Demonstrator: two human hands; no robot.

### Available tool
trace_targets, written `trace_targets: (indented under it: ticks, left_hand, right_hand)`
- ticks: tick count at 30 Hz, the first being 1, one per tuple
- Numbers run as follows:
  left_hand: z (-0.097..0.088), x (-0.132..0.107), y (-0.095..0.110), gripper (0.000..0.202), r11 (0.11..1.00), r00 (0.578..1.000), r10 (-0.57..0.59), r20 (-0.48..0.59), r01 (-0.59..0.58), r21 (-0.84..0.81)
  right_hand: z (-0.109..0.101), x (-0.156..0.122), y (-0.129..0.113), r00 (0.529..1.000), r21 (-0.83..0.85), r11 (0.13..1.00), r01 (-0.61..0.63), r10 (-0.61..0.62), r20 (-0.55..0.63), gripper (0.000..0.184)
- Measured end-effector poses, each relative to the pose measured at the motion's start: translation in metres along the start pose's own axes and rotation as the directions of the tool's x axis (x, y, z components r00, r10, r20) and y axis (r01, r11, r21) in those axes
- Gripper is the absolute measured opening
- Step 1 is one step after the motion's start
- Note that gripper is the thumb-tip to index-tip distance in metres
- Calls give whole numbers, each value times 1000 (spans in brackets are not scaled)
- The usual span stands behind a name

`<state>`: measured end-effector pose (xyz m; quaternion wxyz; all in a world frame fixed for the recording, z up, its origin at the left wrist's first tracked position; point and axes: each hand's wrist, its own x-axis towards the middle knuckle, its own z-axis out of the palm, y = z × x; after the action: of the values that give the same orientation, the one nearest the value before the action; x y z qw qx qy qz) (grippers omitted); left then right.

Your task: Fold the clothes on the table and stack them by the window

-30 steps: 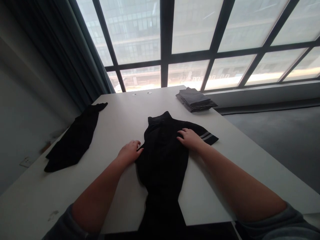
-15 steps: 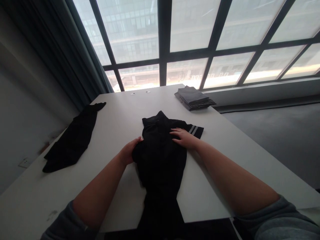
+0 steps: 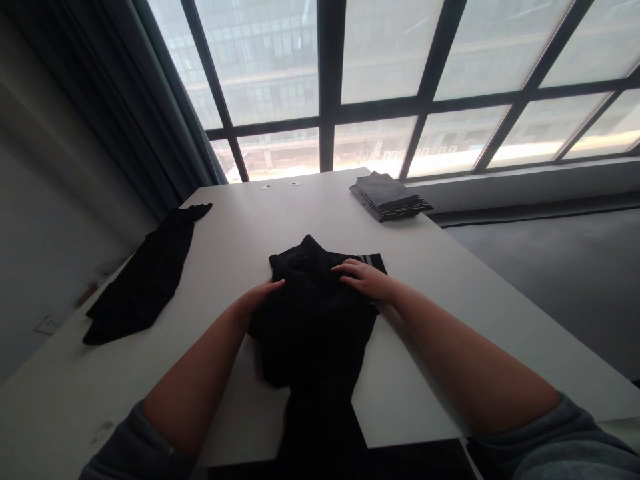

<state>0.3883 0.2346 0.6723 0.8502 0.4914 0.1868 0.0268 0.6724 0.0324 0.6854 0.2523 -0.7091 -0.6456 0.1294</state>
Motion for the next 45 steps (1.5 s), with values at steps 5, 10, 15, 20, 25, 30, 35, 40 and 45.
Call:
trace_targets:
  ticks: [5,10,15,20,25,30,35,40,45]
  left_hand:
    - [-28,-5,17,41,968,950,251,-185,-250,31]
    - [-75,-12,37,35,731,616,542,-571,-11,682]
    - [-90,-27,45,31,155,507,715,-482,557,816]
    - [-68,-17,32,39,-155,637,723,-268,528,835]
    - [-47,21,11,57,-296,821,572,2,203,933]
    - [-45,39,-1,62,-168,902,393,-181,264,950]
    - [-41,22,1,64,-55,907,372,-198,234,971]
    - [-24,-8,20,50,28,895,398,-203,209,977]
    - [11,-22,16,38,-165,859,455,-233,338,926]
  right_hand:
    - [1,4,22,968,-345,906,-246,209,-142,46]
    - [-1,5,35,916,-411,819,-401,373,-151,58]
    - [-9,3,30,926,-458,809,-368,361,-107,60]
    - [-17,-2,6,929,-508,784,-357,357,-102,47]
    - [-4,9,-10,942,-521,796,-309,181,-282,53]
    - [15,18,4,939,-492,813,-311,342,-29,69]
    - [14,10,3,930,-487,824,-289,363,63,71]
    - [-3,-2,-33,939,-505,829,-240,331,98,60]
    - [-9,-12,-84,949,-535,819,-208,301,92,34]
